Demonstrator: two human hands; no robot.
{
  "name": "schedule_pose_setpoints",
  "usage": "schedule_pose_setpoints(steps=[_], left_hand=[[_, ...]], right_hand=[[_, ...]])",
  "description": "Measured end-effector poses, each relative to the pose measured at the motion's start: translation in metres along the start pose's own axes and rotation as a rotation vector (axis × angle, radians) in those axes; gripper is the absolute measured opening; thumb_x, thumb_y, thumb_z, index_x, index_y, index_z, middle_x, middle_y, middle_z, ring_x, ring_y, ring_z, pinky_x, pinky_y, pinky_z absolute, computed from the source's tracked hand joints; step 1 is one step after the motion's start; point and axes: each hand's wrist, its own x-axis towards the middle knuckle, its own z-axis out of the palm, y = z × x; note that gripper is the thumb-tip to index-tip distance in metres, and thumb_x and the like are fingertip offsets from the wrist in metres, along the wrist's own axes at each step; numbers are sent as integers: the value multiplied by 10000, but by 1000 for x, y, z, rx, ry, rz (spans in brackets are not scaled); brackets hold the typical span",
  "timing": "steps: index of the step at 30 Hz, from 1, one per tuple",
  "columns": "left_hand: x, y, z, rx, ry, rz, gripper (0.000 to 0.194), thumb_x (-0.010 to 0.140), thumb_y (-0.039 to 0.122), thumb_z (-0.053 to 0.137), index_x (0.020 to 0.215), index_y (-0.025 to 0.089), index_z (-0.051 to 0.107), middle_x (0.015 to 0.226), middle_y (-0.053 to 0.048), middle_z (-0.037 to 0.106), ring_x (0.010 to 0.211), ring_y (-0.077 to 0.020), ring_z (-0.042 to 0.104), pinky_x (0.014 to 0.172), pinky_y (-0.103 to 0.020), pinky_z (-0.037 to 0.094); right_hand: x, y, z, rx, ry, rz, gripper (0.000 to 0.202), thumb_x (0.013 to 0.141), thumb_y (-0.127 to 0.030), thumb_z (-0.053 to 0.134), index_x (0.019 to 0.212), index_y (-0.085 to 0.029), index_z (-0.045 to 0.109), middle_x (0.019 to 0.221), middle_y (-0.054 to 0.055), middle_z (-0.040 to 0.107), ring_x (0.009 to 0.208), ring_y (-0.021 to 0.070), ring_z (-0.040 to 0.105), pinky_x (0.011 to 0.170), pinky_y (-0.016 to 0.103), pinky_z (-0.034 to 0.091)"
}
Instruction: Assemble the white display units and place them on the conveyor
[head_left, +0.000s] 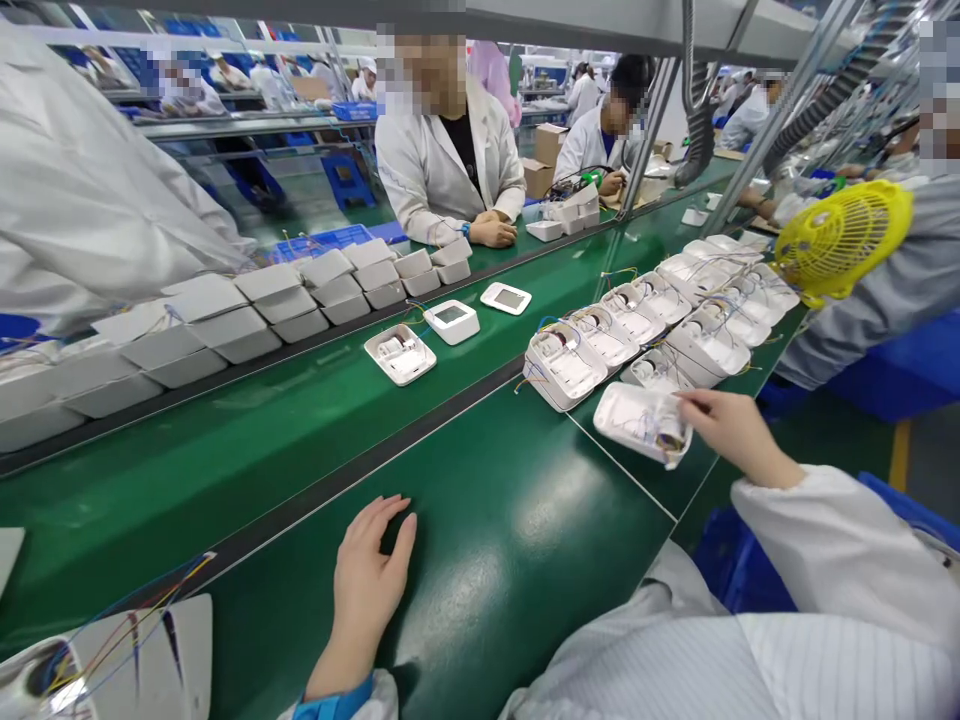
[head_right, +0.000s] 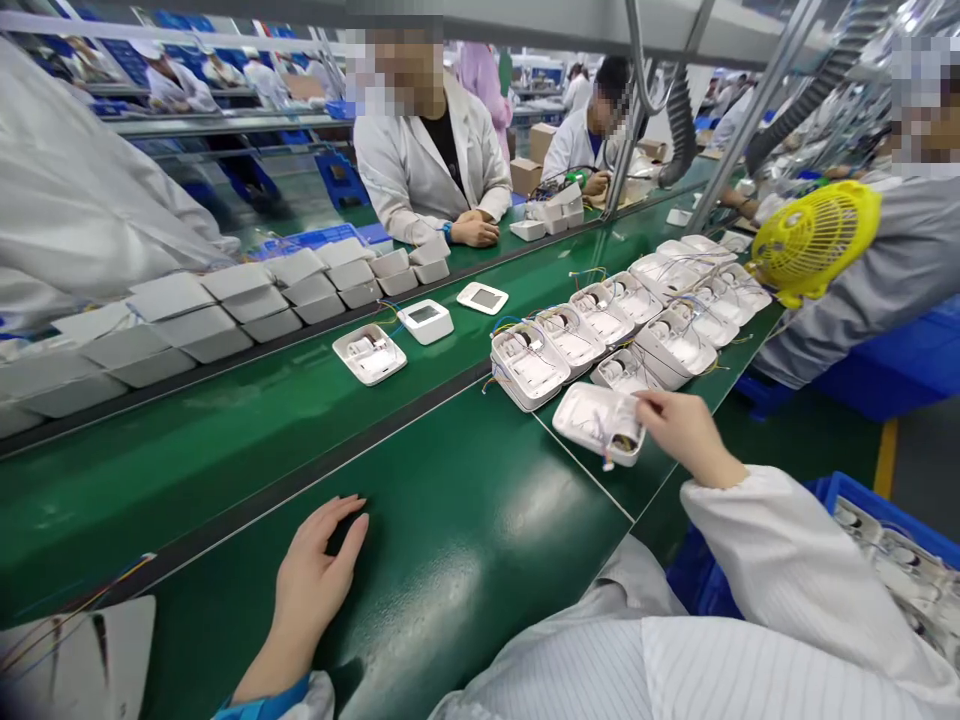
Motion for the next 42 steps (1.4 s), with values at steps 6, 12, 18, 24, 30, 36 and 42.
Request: schedule_pose_setpoints(steps=[6, 12, 18, 24, 30, 36, 42], left_hand=[[1, -3, 2, 10, 6, 26, 470, 870, 572, 482, 1034, 193, 708, 1180, -124, 691, 1243, -328, 556, 1058, -526, 437], [1, -5, 3, 15, 18, 49, 455, 874, 562, 490, 1025, 194, 710, 1171, -118, 696, 1233, -328, 564, 1054, -527, 443], [0, -8, 3, 19, 21, 69, 432, 881, 548, 499, 1027, 200, 709, 1162, -112, 701, 1229, -321, 567, 1056, -526, 443], [0, -7, 3, 14, 20, 65, 430, 878, 546, 501, 1026, 201, 710, 1164, -112, 702, 1228, -329, 569, 1049, -536, 446], [1, 2, 2, -49, 51, 25, 372, 874, 505, 526, 1002, 211, 714, 1144, -103, 709, 1182, -315, 595, 1038, -517, 451], [6, 13, 6, -249, 249, -109, 289, 886, 425, 537, 984, 212, 706, 1154, -88, 694, 1103, -260, 636, 985, -442, 494], [2, 11, 0, -406, 303, -97, 248, 890, 366, 538, 971, 202, 706, 1123, -95, 690, 1060, -240, 646, 971, -424, 503]], right_hand=[[23, 55, 0, -118, 306, 265, 394, 774, -339, 501, 956, -145, 791, 788, 113, 758, 772, 262, 677, 669, 311, 456], [33, 60, 33, -68, 385, 331, 412, 796, -311, 475, 1009, -121, 772, 783, 124, 742, 788, 261, 663, 711, 320, 453], [34, 45, 38, -233, 362, 430, 354, 862, -299, 479, 1051, -152, 740, 877, 126, 719, 772, 240, 626, 684, 320, 414], [31, 52, 36, -202, 416, 414, 292, 881, -370, 501, 973, -155, 675, 961, 135, 652, 805, 241, 583, 697, 347, 407], [16, 24, 8, -14, 863, 116, 282, 930, -368, 443, 917, -154, 627, 789, 96, 578, 732, 220, 544, 705, 363, 422], [-9, -149, 68, 465, 222, -817, 107, 888, -192, 580, 953, -220, 660, 848, 31, 677, 790, 164, 632, 736, 299, 497], [30, -317, 204, 436, -417, -838, 338, 871, -233, 641, 1204, -175, 644, 1063, 62, 693, 848, 139, 652, 841, 273, 519]])
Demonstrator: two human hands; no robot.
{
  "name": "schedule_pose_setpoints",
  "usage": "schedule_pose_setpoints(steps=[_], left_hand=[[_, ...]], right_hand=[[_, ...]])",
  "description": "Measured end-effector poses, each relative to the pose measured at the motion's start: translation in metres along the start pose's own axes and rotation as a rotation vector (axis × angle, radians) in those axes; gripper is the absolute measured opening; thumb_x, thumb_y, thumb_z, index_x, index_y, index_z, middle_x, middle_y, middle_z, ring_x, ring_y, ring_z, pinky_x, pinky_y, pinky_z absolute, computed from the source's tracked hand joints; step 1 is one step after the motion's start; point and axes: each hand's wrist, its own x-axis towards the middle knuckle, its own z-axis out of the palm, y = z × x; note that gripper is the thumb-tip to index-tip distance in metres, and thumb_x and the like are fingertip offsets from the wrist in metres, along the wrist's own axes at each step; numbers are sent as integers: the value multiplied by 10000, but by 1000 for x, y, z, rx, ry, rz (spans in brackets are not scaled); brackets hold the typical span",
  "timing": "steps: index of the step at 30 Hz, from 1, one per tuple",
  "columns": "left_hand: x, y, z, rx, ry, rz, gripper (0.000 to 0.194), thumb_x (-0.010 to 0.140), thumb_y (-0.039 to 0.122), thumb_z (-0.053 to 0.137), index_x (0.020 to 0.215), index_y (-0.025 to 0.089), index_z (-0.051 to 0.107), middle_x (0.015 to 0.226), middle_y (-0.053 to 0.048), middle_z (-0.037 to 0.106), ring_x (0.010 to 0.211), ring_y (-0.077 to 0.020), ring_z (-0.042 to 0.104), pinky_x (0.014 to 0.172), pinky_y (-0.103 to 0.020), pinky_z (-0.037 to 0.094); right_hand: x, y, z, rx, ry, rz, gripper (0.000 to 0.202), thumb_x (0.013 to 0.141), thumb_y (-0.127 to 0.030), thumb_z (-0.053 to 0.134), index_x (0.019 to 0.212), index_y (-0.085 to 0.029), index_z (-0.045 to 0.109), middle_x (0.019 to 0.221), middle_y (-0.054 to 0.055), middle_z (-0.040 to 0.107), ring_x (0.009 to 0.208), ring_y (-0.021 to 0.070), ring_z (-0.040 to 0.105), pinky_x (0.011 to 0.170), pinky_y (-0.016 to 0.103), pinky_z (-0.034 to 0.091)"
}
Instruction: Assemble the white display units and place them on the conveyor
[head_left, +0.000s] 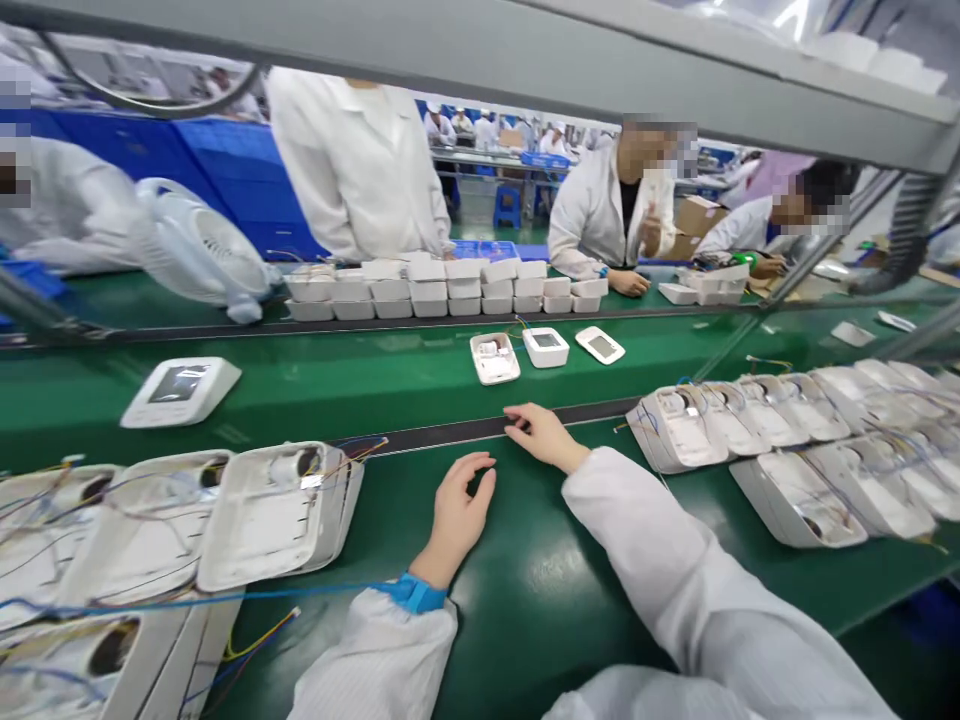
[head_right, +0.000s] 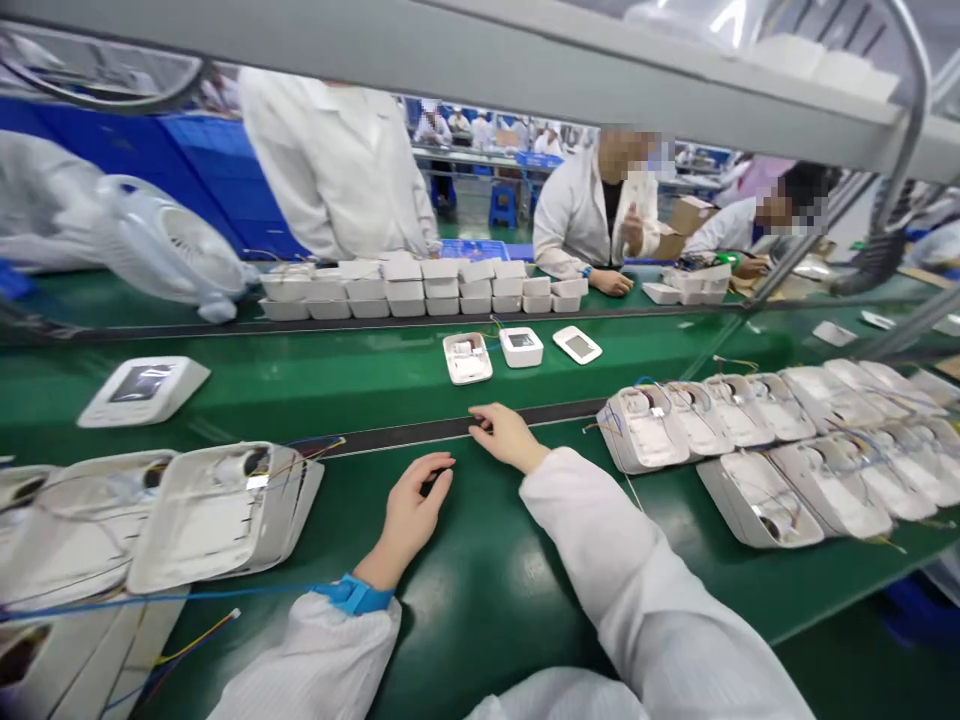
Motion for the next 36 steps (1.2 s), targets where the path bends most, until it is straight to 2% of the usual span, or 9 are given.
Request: schedule_pose_setpoints(steps=[3, 7, 15, 20, 22, 24, 26, 31, 36], left_hand=[[-1, 2, -3, -44, 4, -24, 224, 889, 340, 542, 958, 205, 707, 1127, -98, 684, 1064, -239, 641, 976, -428, 499], [-1, 1, 2, -215, 14, -89, 204, 862, 338, 582, 961, 211, 706, 1133, -103, 673, 1049, -236, 642, 910, -397, 526], [4, -5, 9, -786, 137, -496, 693, 821, 436, 670, 1423, 230, 394, 1317, -155, 584, 1093, -228, 661, 952, -405, 530], [7, -2, 3, -863, 262, -477, 730, 815, 343, 647, 1448, 234, 302, 1299, -142, 606, 1112, -233, 648, 886, -363, 554], [8, -3, 2, -847, 275, -479, 712, 783, 283, 629, 1429, 224, 335, 1237, -127, 640, 1038, -223, 672, 822, -342, 567], [7, -5, 3, -828, 250, -502, 682, 761, 255, 604, 1401, 211, 373, 1136, -103, 680, 925, -205, 692, 739, -313, 566], [6, -6, 3, -781, 183, -483, 617, 759, 256, 589, 1351, 188, 428, 970, -65, 711, 782, -182, 688, 656, -280, 539], [-2, 0, 3, -408, -174, -212, 308, 826, 290, 554, 1085, 183, 680, 858, -52, 736, 768, -197, 676, 679, -299, 520], [-8, 11, 4, 14, -289, 102, 311, 906, 248, 462, 1026, 245, 749, 982, -64, 745, 973, -233, 642, 899, -388, 497]], right_hand=[[57, 5, 26, -66, 44, 12, 421, 865, -215, 631, 1277, -139, 593, 1254, 135, 611, 1066, 203, 601, 985, 350, 455], [79, 14, 37, -129, 76, 42, 298, 862, -213, 634, 1148, -134, 650, 1162, 140, 634, 1056, 242, 592, 949, 380, 452], [21, -13, 40, -116, 93, -146, 241, 961, -345, 512, 908, -182, 681, 938, 98, 649, 884, 204, 608, 792, 316, 465], [-25, -21, 37, 33, 84, -496, 184, 942, -337, 528, 911, -251, 687, 862, 50, 673, 836, 184, 613, 795, 314, 486], [-18, -1, 20, 48, 336, -349, 238, 965, -331, 447, 1019, -232, 656, 989, 90, 668, 959, 213, 608, 871, 358, 483], [3, 28, -2, -62, 548, 64, 346, 976, -329, 362, 1210, -174, 565, 1221, 157, 591, 1148, 240, 547, 952, 386, 457], [30, 60, -24, -198, 475, 344, 483, 938, -333, 417, 1365, -107, 434, 1373, 194, 498, 1292, 253, 447, 1047, 385, 395], [73, 113, -48, -287, 336, 564, 709, 822, -390, 603, 1423, -80, 387, 1502, 224, 374, 1388, 327, 321, 1107, 427, 318], [77, 122, -43, -365, 276, 704, 446, 931, -324, 454, 1330, -139, 523, 1364, 203, 531, 1291, 331, 438, 1032, 497, 366]])
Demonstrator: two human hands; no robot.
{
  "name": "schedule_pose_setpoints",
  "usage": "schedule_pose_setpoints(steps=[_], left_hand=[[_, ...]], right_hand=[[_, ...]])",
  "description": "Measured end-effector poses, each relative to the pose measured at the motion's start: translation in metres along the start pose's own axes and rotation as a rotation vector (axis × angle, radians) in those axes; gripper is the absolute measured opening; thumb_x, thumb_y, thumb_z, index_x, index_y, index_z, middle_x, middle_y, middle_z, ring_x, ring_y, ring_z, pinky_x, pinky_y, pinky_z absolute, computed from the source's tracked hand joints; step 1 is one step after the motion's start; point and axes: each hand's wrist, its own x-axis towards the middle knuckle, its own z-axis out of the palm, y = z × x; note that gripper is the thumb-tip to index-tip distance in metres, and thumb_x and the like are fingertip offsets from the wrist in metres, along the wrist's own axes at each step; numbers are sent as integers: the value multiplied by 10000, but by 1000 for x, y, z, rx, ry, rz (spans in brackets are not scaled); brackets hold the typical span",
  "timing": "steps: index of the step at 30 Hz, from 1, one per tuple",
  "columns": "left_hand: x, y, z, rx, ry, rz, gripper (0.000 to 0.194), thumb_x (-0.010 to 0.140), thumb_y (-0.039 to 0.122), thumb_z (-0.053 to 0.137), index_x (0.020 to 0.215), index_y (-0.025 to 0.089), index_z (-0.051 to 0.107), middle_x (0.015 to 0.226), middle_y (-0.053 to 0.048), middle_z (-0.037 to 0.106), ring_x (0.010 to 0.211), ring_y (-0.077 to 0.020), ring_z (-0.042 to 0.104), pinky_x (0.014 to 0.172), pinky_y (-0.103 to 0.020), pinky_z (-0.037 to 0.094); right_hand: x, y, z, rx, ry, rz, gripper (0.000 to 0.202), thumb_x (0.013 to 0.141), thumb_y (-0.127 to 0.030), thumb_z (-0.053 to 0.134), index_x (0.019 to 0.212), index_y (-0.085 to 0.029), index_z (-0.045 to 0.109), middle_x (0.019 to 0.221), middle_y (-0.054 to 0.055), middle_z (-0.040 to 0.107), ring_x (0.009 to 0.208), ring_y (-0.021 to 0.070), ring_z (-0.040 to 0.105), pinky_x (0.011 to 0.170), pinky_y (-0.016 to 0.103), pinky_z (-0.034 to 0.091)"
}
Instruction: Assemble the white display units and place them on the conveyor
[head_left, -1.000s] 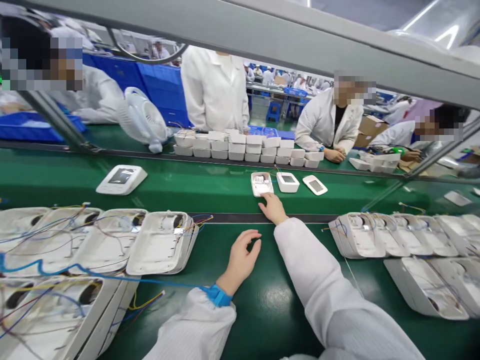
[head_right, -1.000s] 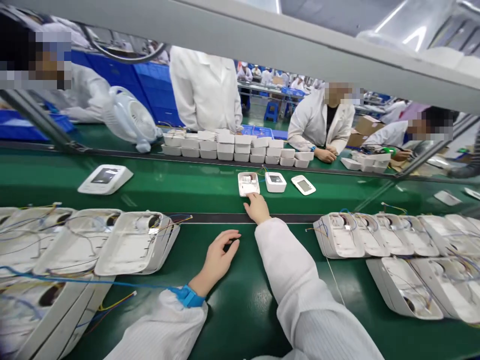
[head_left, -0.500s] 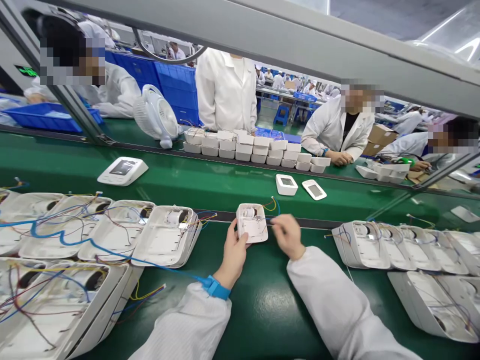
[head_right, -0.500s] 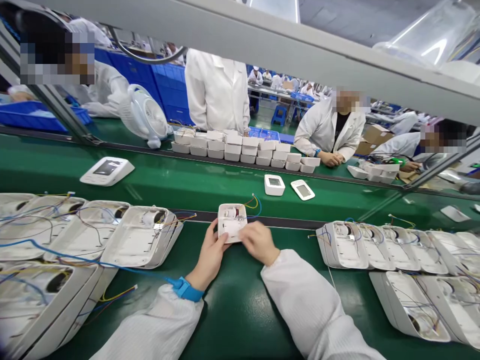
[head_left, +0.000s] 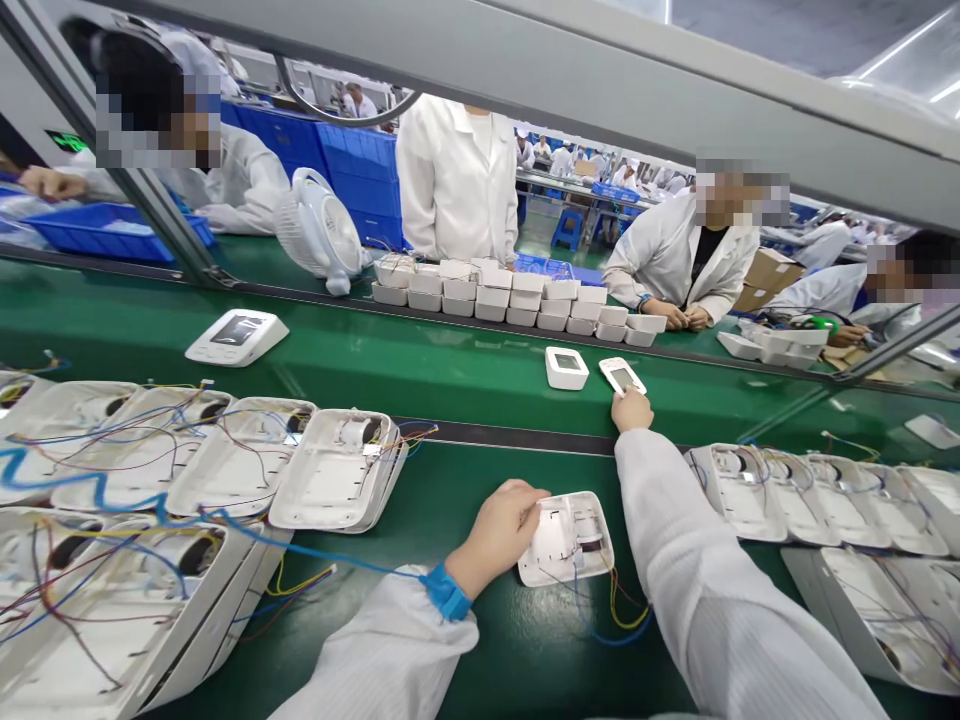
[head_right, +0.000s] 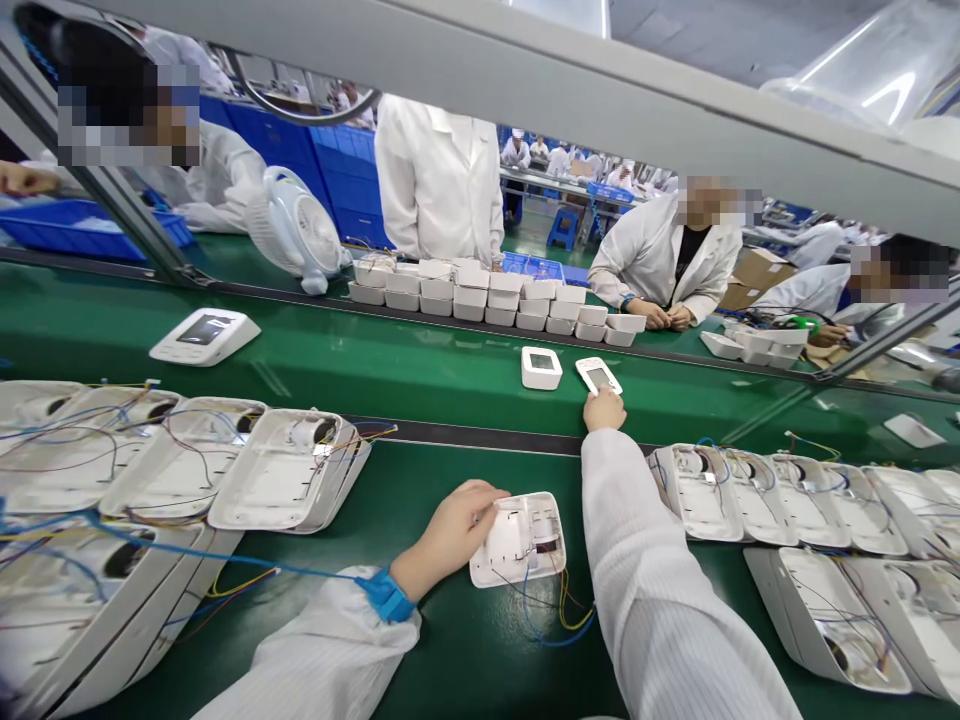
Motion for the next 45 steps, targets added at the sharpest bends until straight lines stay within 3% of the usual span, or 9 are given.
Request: schedule_pose_setpoints(steps=[5, 14, 21, 27, 29, 32, 36, 41, 45], left_hand=[[-3, 4, 1, 166, -77, 115, 297, 921, 243, 478, 1049, 279, 743, 1114, -53, 735, 1176, -281, 558, 1060, -511, 371], [-4, 3, 0, 169, -97, 99, 302, 912, 366, 555, 1152, 251, 699, 1143, -78, 724, 1192, -298, 559, 1041, -505, 365], [0, -4, 3, 102, -27, 53, 308, 907, 396, 566, 1124, 218, 693, 1161, -102, 702, 1143, -279, 604, 1022, -476, 424], [-6, -7, 3, -160, 81, 43, 622, 857, 534, 594, 1362, 176, 530, 1405, -164, 543, 1347, -322, 458, 1156, -512, 324], [-15, -2, 8, -325, 63, 31, 620, 876, 563, 547, 1368, 186, 527, 1368, -154, 578, 1364, -316, 446, 1197, -508, 258], [-30, 12, 17, -673, 16, -122, 602, 910, 556, 478, 1394, 200, 508, 1329, -129, 618, 1346, -290, 481, 1211, -470, 254], [-37, 31, 18, -1135, 14, -325, 704, 841, 571, 548, 1416, 170, 490, 1289, -142, 651, 1253, -346, 566, 1122, -514, 383], [-27, 31, 5, -1393, 0, -425, 781, 839, 711, 413, 1262, 92, 630, 1072, -180, 732, 952, -350, 694, 906, -512, 529], [-23, 29, 2, -1382, -33, -420, 780, 805, 654, 460, 1229, 25, 644, 916, -179, 744, 824, -306, 696, 778, -417, 562]], right_hand=[[-3, -2, 0, -20, 29, -17, 506, 916, -395, 529, 1349, -135, 503, 1349, 207, 544, 1335, 346, 378, 1039, 509, 349], [-15, -8, -16, 131, 112, 23, 375, 996, -344, 367, 1216, -132, 584, 1007, 181, 659, 997, 258, 598, 841, 351, 425], [-77, 3, -36, 501, 179, -44, 588, 998, -539, 145, 971, -143, 579, 804, 108, 611, 801, 212, 574, 702, 297, 444], [-181, 9, -60, 787, -183, -267, 558, 942, -649, 325, 817, -183, 605, 648, 8, 569, 585, 148, 527, 555, 257, 451], [-207, 8, -75, 813, -456, -442, 484, 947, -589, 410, 836, -181, 645, 669, 3, 593, 595, 140, 534, 553, 248, 433], [-226, 13, -101, 720, -560, -600, 356, 970, -453, 449, 901, -195, 684, 785, 13, 666, 710, 150, 591, 658, 261, 444], [-225, 46, -135, 580, -578, -510, 301, 962, -405, 468, 921, -194, 679, 862, 39, 710, 793, 170, 642, 747, 288, 461], [-239, 86, -151, 626, -1064, -328, 477, 805, -398, 715, 1207, -198, 554, 694, -30, 675, 573, 117, 596, 591, 236, 444], [-254, 82, -146, 908, -1004, -213, 330, 742, -401, 786, 880, -156, 613, 649, -25, 633, 540, 74, 518, 542, 207, 391]])
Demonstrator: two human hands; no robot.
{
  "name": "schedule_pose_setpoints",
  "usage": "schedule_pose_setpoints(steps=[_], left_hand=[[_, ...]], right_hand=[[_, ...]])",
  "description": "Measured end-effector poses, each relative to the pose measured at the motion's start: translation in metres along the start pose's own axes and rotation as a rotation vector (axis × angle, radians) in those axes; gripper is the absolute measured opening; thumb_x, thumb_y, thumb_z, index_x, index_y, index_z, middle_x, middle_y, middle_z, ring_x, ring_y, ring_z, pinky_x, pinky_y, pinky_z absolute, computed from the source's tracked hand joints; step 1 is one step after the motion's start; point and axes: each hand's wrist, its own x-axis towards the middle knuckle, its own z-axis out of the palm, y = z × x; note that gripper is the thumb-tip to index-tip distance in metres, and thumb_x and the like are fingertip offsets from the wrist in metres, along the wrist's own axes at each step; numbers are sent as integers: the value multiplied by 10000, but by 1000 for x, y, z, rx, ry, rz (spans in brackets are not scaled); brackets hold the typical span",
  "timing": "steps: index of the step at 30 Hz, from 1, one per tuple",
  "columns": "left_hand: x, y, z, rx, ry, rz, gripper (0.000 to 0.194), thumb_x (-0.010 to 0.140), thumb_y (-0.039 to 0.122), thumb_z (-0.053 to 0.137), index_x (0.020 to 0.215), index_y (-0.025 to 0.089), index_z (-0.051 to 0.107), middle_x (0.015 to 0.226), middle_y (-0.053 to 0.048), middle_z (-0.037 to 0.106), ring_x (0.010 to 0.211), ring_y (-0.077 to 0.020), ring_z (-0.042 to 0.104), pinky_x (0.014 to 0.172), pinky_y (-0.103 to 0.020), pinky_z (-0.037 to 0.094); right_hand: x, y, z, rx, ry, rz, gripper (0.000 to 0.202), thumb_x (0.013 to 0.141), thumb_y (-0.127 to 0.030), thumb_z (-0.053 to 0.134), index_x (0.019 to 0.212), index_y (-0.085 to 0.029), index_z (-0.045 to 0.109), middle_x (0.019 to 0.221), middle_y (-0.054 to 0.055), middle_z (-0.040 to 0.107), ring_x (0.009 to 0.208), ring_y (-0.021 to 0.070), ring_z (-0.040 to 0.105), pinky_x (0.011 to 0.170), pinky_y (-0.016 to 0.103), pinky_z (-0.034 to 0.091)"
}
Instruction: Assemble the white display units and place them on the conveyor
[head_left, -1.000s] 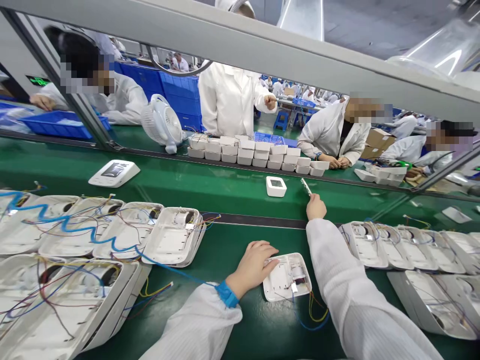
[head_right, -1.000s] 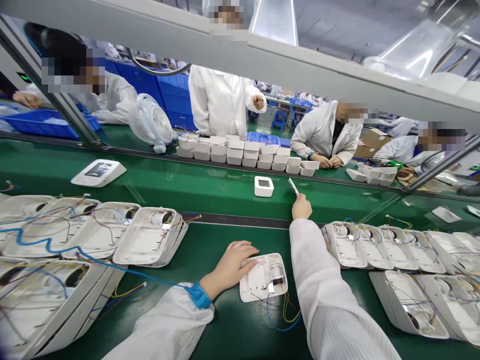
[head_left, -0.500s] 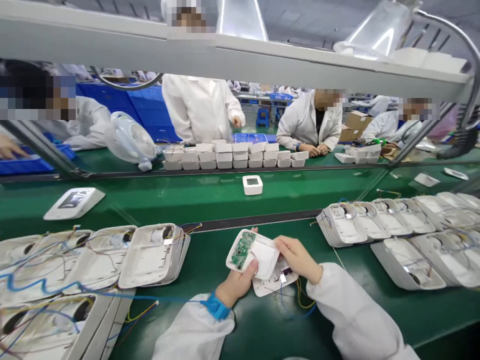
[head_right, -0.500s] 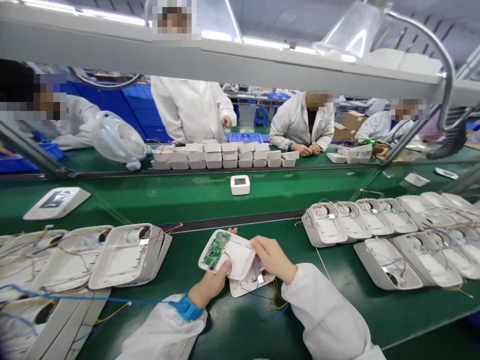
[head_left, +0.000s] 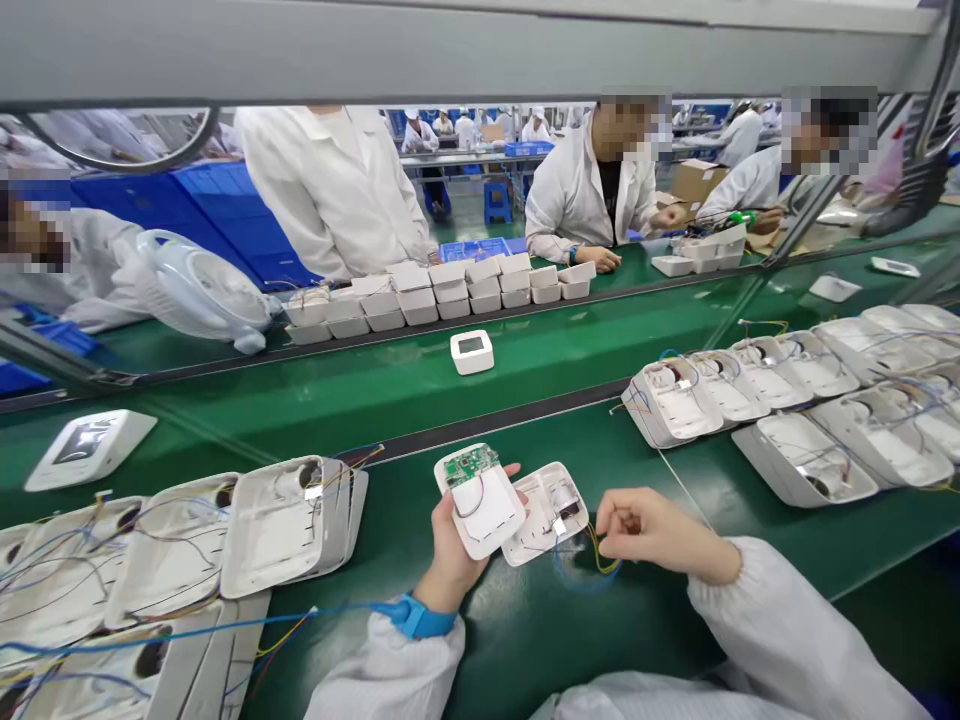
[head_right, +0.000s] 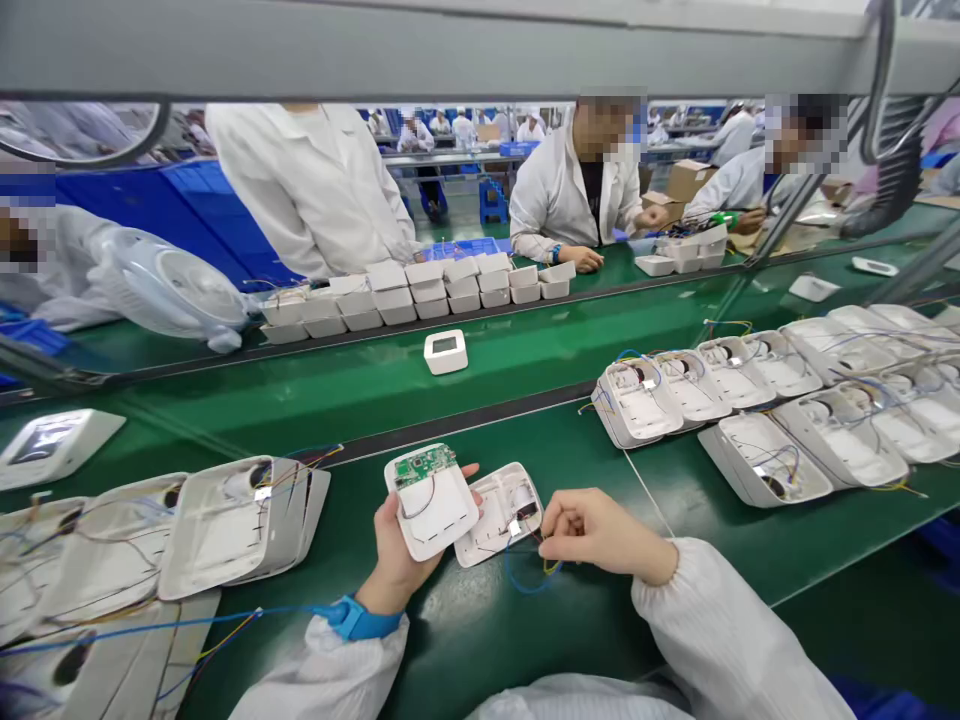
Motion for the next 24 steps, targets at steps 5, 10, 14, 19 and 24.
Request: schedule_pose_setpoints(steps=[5, 10, 14, 19, 24], left_hand=[[-3, -3, 2, 89, -6, 57, 680, 737, 540, 575, 1201, 51, 664, 915, -156, 749, 881, -336, 696, 833, -446, 552], [-5, -8, 1, 165, 46, 83, 667, 766, 558, 606, 1219, 70, 648, 1003, -166, 744, 991, -359, 686, 929, -485, 520], [-2, -10, 1, 131, 57, 115, 698, 752, 617, 604, 1213, 96, 655, 1099, -160, 728, 1085, -369, 655, 975, -493, 502], [-2, -11, -4, 135, 75, 69, 589, 740, 485, 646, 1189, 104, 672, 1111, -134, 730, 1121, -369, 641, 1001, -484, 494], [-8, -18, -13, 208, 189, 95, 540, 718, 427, 761, 1173, 150, 673, 1102, -107, 738, 1049, -322, 682, 969, -442, 522]], right_hand=[[11, -21, 8, 217, -128, 32, 311, 640, -285, 869, 849, -146, 684, 779, 15, 704, 686, 99, 624, 659, 221, 472], [46, -43, 17, 247, -128, -14, 248, 691, -305, 832, 861, -148, 743, 790, 25, 722, 711, 119, 644, 708, 261, 498], [75, -49, 32, 269, -45, -123, 269, 728, -384, 803, 810, -141, 722, 859, 44, 724, 765, 135, 642, 741, 280, 496], [85, -34, 47, 489, -96, -131, 343, 836, -504, 685, 834, -171, 606, 768, 18, 685, 646, 111, 610, 584, 235, 444], [84, -28, 39, 273, 30, -166, 306, 859, -436, 661, 995, -168, 716, 665, -29, 603, 526, 68, 477, 505, 212, 366]])
